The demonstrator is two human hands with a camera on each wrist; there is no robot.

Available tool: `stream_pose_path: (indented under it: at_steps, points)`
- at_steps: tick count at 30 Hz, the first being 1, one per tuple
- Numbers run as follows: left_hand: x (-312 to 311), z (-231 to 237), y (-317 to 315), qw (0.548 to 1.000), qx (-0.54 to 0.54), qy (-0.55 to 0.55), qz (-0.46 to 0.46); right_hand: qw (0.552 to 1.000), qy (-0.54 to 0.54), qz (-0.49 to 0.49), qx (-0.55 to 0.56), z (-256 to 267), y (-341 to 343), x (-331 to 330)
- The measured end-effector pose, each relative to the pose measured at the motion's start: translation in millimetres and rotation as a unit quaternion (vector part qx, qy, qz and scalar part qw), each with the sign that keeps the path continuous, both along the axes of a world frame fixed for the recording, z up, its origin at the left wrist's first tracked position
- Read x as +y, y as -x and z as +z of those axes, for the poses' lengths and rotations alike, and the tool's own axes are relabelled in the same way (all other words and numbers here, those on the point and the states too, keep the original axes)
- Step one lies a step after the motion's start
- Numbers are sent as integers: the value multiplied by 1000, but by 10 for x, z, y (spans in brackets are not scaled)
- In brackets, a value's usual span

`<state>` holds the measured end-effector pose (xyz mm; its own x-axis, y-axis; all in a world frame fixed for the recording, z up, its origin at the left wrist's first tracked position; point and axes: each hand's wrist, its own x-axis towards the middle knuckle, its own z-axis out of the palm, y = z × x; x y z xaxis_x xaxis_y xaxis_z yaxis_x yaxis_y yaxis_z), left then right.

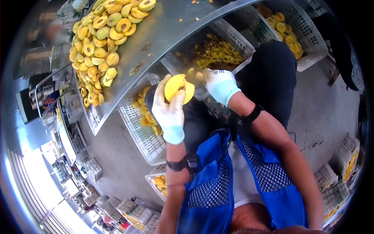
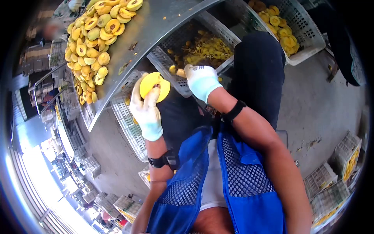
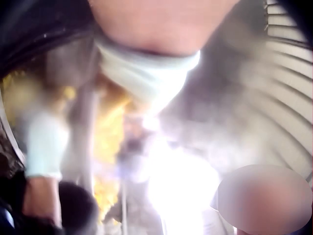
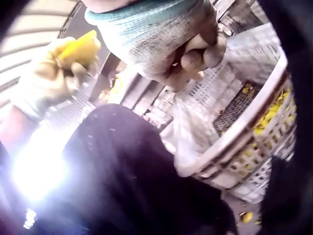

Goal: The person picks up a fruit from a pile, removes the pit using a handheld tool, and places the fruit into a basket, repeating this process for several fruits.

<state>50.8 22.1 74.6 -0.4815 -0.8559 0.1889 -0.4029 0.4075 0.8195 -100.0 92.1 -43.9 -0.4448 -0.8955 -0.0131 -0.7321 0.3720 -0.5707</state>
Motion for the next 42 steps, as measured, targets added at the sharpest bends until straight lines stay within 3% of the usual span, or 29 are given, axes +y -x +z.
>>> stream_pose_path:
  at_steps: [2, 4, 8, 12, 16, 18, 23, 27, 30, 33, 36, 39, 42]
  points:
    - [10, 65, 10, 998, 60, -19, -27, 998, 20, -41, -36, 76, 29, -42]
    - [-59, 29, -36, 983, 161, -76, -41, 983, 42, -68, -167, 340, 142, -32]
    - [-149, -231, -163, 959, 224, -171, -11, 883, 93, -29, -459, 773, -26, 171]
    - [-106, -337, -143, 970, 195, -141, -18, 894, 11, 31, -446, 882, -119, 175]
    - [-53, -235, -29, 998, 22, 58, 0, 885, 23, 28, -464, 777, -149, 141]
    - [-90, -321, -15, 997, 1, 79, -2, 874, 17, 12, -486, 773, -169, 146]
    - [-66, -373, 39, 985, -51, 159, -32, 787, -80, 40, -611, 829, -41, 202]
    - [-55, -443, 47, 991, 7, 108, -75, 728, -78, 78, -676, 734, 15, 245]
    - [82, -348, 100, 994, 82, -22, -66, 704, -63, 78, -703, 689, -18, 296]
    - [141, -277, 130, 998, 18, 12, -52, 737, -59, 70, -669, 674, -53, 304]
    - [147, -302, 114, 997, 51, -51, -30, 698, -84, 93, -704, 665, 0, 315]
    - [161, -341, 106, 997, 73, -24, -31, 689, -83, 110, -711, 673, 5, 322]
    - [191, -407, 134, 995, 96, -19, -24, 766, -91, 104, -627, 776, 5, 296]
